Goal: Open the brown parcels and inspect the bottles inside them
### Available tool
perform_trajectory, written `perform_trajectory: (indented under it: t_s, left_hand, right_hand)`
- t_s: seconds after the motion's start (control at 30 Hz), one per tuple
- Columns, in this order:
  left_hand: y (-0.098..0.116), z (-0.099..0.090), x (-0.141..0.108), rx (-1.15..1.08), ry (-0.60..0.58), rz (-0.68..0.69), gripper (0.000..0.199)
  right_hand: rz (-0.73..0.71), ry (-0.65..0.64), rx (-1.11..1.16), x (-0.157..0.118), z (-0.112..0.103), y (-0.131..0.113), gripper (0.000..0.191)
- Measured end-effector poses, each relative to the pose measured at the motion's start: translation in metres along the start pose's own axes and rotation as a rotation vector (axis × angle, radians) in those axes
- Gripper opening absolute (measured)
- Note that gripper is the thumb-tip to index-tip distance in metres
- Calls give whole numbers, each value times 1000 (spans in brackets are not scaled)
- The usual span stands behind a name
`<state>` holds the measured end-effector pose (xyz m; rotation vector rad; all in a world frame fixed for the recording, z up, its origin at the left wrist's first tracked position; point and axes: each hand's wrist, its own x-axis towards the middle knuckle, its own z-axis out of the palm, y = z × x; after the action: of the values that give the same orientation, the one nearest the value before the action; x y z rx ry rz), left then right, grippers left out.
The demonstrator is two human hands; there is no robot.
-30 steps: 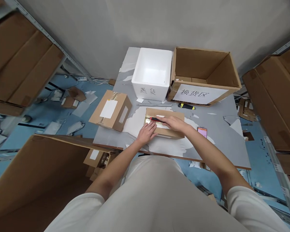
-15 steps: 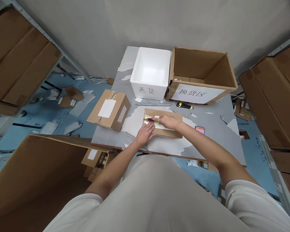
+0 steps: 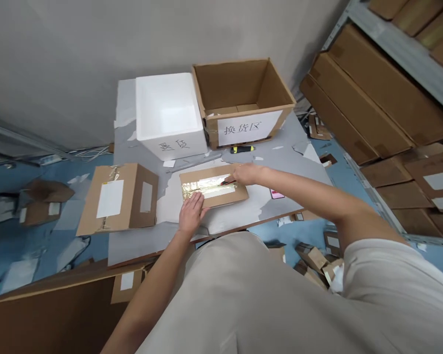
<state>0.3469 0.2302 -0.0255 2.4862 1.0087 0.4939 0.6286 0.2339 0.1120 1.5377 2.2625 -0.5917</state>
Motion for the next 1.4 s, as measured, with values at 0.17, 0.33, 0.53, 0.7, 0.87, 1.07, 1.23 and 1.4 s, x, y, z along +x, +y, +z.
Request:
perform_trajectory:
  t_s: [0.17, 0.33, 0.53, 0.7, 0.87, 1.07, 1.23, 1.4]
  left_hand:
    - [4, -1, 1, -1, -20, -5, 47]
    - [5, -2, 0, 4, -7, -23, 47]
    - [6, -5, 1, -9, -31, -29, 46]
    - [7, -17, 10, 25, -45, -15, 48]
    - [3, -34, 35, 83, -90, 7, 75]
    - [-2, -43, 64, 190, -204, -88, 124]
    - [-6, -38, 67, 180, -274, -40, 129]
    - [-12, -31, 62, 134, -196, 26, 128]
  right_hand:
    - [142, 18, 30, -58, 22, 43, 58]
    - [169, 39, -29, -77, 35, 50, 64]
    - [225, 69, -3, -108, 49, 54, 60]
    - [323, 309, 327, -130, 89, 65, 50]
    - [520, 605, 1226, -103, 140, 39, 59]
    - [449, 626, 1722, -76, 160, 18, 69]
    - [375, 550, 1751, -77, 159, 26, 65]
    - [320, 476, 1726, -80, 162, 35, 63]
